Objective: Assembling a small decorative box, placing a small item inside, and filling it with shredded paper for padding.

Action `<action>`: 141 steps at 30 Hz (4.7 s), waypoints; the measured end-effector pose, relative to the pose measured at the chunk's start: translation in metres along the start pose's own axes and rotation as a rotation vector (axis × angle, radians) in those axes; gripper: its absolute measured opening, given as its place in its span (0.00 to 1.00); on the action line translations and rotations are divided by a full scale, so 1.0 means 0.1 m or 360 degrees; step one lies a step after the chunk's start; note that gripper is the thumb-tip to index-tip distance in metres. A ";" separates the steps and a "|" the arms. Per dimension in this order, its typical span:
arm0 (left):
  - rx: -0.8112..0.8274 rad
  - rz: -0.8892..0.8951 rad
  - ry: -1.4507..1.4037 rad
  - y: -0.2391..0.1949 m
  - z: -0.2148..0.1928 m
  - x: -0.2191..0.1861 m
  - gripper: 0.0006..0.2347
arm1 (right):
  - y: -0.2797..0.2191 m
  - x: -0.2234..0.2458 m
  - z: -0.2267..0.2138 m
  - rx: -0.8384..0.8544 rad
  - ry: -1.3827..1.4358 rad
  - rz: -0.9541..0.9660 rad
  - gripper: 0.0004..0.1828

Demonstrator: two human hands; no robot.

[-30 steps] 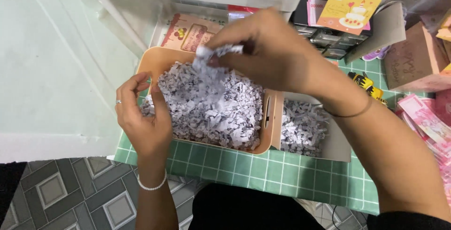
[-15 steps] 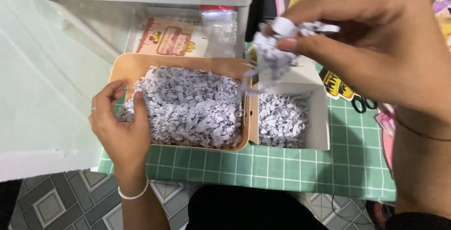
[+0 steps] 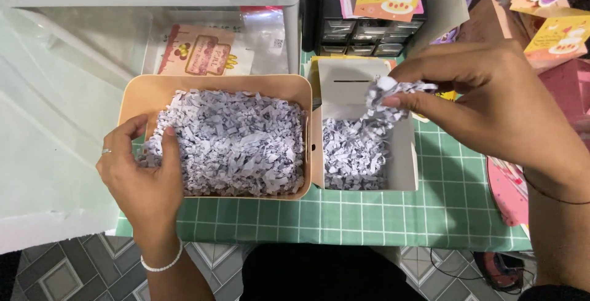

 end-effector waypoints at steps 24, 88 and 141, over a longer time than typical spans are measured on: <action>0.0003 0.0076 -0.0067 0.03 0.00 -0.04 0.07 | -0.06 0.15 -0.16 -0.0057 0.0009 -0.0157 0.07; 0.0652 0.0156 -0.0126 0.73 -0.19 -0.57 0.04 | -0.17 0.24 0.13 0.0144 0.0217 -0.0455 0.17; 0.0905 0.0095 0.0092 0.57 0.13 -0.30 0.05 | -0.20 -0.24 -0.11 -0.0152 0.0016 -0.0378 0.16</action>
Point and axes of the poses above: each hand's wrist, its own y-axis towards the middle knuckle, its own z-axis out of the palm, x = y × z, the point moved 9 cm from there along y, towards the middle knuckle, and after that the axes turned 7 degrees about -x, right-handed, at the moved point
